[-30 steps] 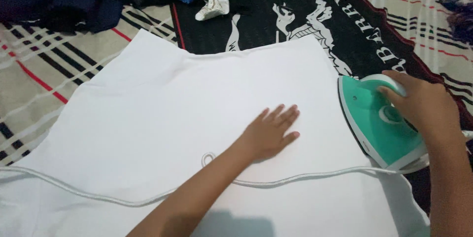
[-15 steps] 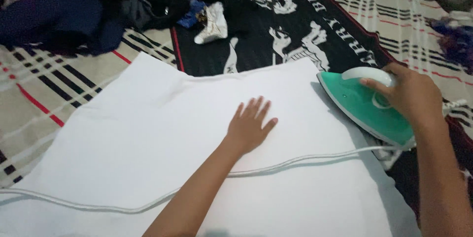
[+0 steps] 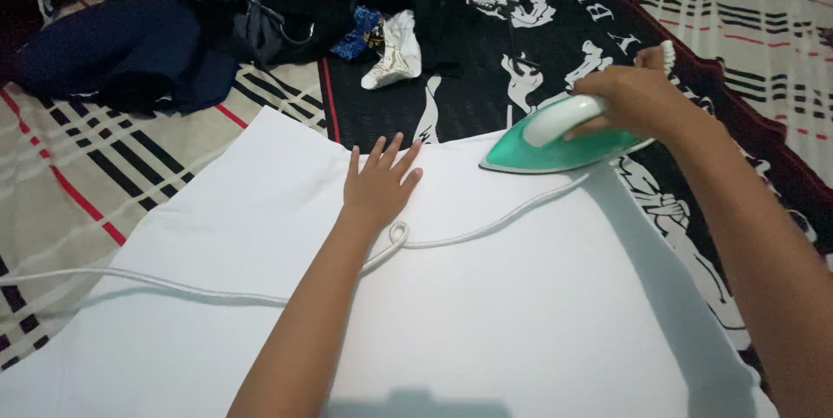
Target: The person irons a white t-shirt laid out on a bed, smoothing the fabric with one hand while moving a green and white iron with the other. They adjust the shirt's position and fold the collar before continuing to iron different sections.
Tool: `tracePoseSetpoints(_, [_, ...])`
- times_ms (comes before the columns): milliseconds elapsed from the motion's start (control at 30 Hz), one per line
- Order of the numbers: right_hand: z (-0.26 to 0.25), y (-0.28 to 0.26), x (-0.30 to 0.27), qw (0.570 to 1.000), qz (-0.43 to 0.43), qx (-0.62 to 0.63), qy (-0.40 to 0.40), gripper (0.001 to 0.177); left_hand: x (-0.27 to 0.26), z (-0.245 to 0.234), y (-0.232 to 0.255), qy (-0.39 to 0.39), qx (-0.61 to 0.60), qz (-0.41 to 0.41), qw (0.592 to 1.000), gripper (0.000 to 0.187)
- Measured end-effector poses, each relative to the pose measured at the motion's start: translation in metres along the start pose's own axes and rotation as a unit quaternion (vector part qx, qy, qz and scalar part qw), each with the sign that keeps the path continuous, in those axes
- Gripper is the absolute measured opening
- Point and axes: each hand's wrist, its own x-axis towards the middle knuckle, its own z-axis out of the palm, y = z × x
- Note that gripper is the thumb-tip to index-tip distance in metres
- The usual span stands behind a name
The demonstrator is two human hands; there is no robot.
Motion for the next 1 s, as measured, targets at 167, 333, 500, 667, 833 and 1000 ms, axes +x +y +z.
tracePoseSetpoints(167, [0.021,0.0,0.031,0.999,0.041,0.026,-0.002,0.064,-0.008,0.012,-0.002,0.107,-0.026,0.018,0.994,0.054])
tracePoseSetpoints(333, [0.031,-0.017,0.013,0.988,0.045,0.075,0.13,0.087,-0.012,0.008,0.002,0.157,-0.053,0.014,0.986,0.052])
tracePoseSetpoints(500, [0.037,-0.034,0.0,0.97,0.121,0.17,0.121,0.093,-0.014,0.004,0.003,0.167,-0.07,0.003,0.983,0.051])
tracePoseSetpoints(667, [0.037,-0.022,0.006,0.962,0.09,0.242,0.094,0.092,-0.012,0.003,0.001,0.148,-0.081,0.003,0.986,0.052])
tracePoseSetpoints(833, [0.046,-0.034,0.017,0.928,0.149,0.314,0.131,0.086,-0.011,0.01,-0.004,0.14,-0.072,0.013,0.987,0.052])
tracePoseSetpoints(1000, [0.048,-0.059,0.029,0.933,0.176,0.223,0.223,0.074,-0.012,0.003,-0.003,0.139,-0.067,0.017,0.988,0.054])
